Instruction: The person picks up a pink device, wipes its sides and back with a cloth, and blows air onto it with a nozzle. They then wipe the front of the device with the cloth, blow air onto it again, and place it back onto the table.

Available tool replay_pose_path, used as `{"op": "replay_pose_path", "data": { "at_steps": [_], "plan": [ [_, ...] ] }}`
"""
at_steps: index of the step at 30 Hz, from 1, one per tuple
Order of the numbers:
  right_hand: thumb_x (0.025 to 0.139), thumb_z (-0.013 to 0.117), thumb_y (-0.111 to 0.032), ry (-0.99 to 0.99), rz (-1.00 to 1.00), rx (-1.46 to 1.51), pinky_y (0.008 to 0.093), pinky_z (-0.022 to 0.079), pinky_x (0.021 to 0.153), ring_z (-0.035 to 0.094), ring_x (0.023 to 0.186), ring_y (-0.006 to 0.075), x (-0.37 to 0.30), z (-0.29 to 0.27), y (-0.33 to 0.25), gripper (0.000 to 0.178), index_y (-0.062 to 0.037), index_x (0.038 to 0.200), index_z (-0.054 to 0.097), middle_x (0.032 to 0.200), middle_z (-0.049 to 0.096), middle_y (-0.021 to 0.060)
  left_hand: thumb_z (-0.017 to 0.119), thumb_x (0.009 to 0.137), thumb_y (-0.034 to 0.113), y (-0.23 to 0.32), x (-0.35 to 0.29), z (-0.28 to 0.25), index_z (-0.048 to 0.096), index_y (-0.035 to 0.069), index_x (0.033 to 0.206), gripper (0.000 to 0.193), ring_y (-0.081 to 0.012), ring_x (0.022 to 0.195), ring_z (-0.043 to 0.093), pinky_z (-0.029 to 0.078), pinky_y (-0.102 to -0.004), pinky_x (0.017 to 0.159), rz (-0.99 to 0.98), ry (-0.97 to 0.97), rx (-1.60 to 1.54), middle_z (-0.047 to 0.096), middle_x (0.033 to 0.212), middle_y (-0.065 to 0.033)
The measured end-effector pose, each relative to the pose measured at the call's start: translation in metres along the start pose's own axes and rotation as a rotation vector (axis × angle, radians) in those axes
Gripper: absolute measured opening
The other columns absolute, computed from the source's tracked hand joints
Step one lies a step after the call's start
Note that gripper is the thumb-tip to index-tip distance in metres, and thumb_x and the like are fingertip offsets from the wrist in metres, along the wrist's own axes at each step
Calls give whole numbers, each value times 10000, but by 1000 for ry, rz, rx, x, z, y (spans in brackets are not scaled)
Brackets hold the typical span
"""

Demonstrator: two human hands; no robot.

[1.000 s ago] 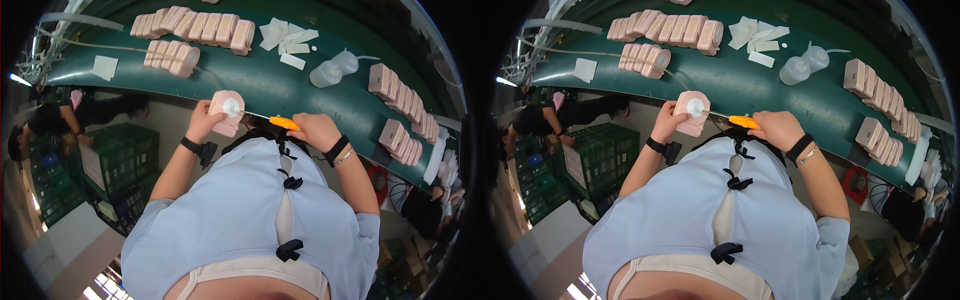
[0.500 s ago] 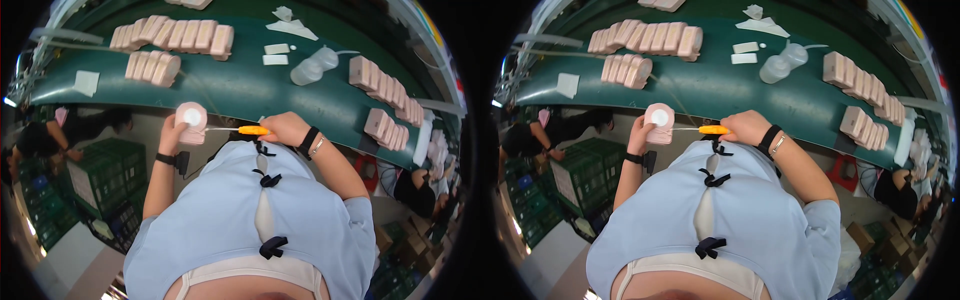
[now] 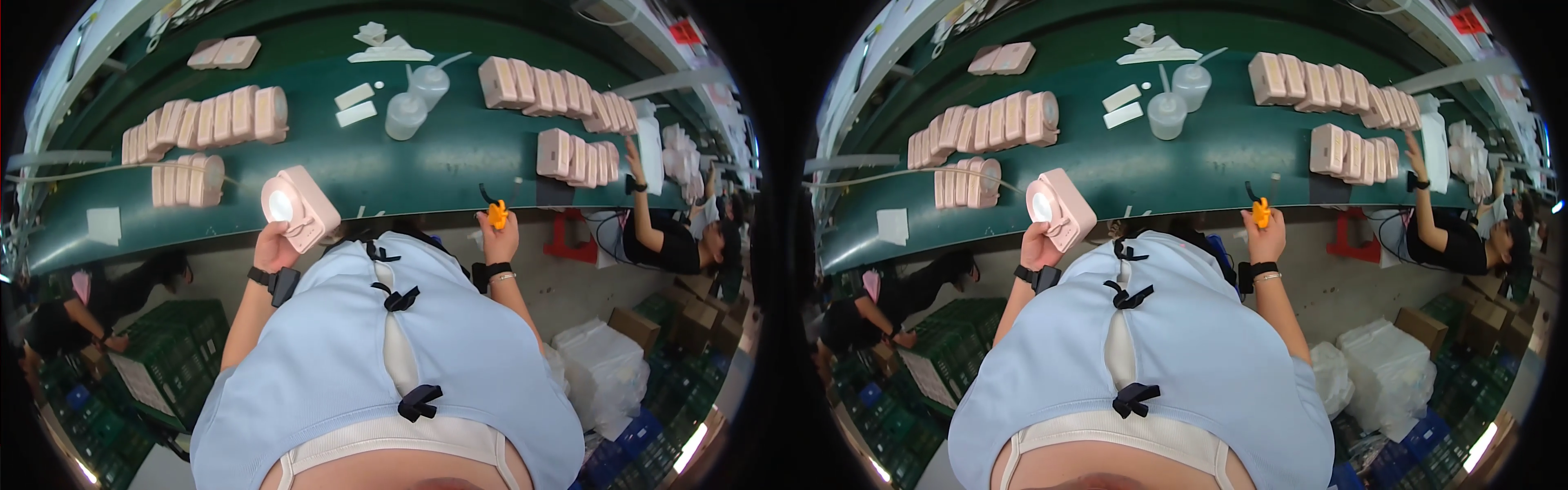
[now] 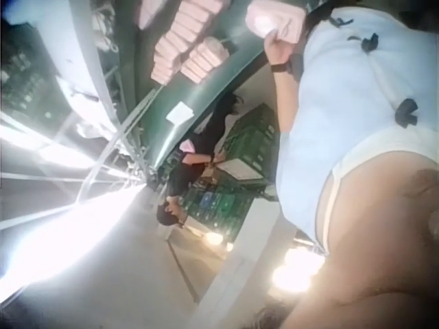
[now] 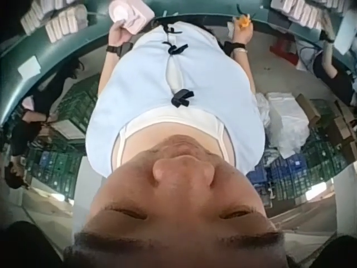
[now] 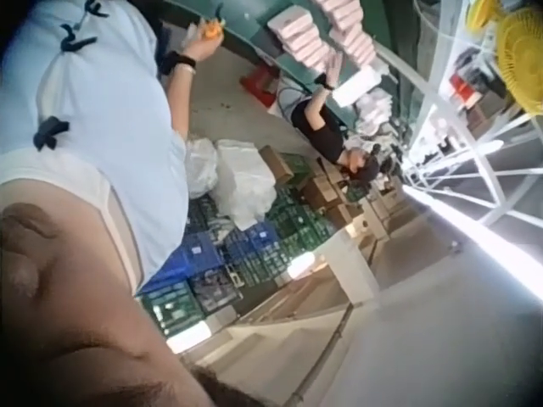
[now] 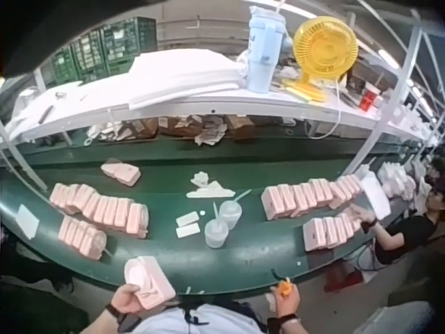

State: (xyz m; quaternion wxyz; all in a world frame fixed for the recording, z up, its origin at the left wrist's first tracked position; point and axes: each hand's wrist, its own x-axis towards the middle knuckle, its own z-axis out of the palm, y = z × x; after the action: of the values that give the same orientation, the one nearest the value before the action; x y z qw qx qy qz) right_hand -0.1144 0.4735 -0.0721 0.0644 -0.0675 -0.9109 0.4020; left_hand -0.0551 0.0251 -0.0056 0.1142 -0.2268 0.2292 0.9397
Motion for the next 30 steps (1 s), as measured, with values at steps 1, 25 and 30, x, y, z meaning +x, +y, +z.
{"op": "replay_pose_path", "data": {
  "at_steps": [1, 25, 30],
  "plan": [
    [831, 779, -214, 91, 144, 165, 291, 523, 750, 676, 821, 198, -3, 6, 19, 272, -11, 982, 679, 1003, 682, 74, 623, 795, 65, 0, 7, 9, 401, 36, 1410, 654, -324, 1252, 530, 425, -515, 1073, -10, -8, 7, 532, 1360, -151],
    [638, 851, -157, -233, -766, 60, 370, 554, 849, 644, 1036, 331, 77, -49, -146, 670, -78, 1254, 599, 1321, 553, 182, 725, 799, 72, -63, 69, 237, 457, -5, 1354, 621, -201, 1097, 606, 497, -354, 945, 22, -21, 774, 596, 1232, -98],
    [650, 846, -125, -110, -788, 242, 358, 537, 893, 603, 1156, 293, 96, -33, -132, 725, -99, 1314, 555, 1383, 508, 208, 680, 884, 151, -33, 87, 253, 538, 18, 1265, 427, -173, 1041, 627, 530, -307, 842, 22, -123, 844, 628, 1165, -90]
  ]
}}
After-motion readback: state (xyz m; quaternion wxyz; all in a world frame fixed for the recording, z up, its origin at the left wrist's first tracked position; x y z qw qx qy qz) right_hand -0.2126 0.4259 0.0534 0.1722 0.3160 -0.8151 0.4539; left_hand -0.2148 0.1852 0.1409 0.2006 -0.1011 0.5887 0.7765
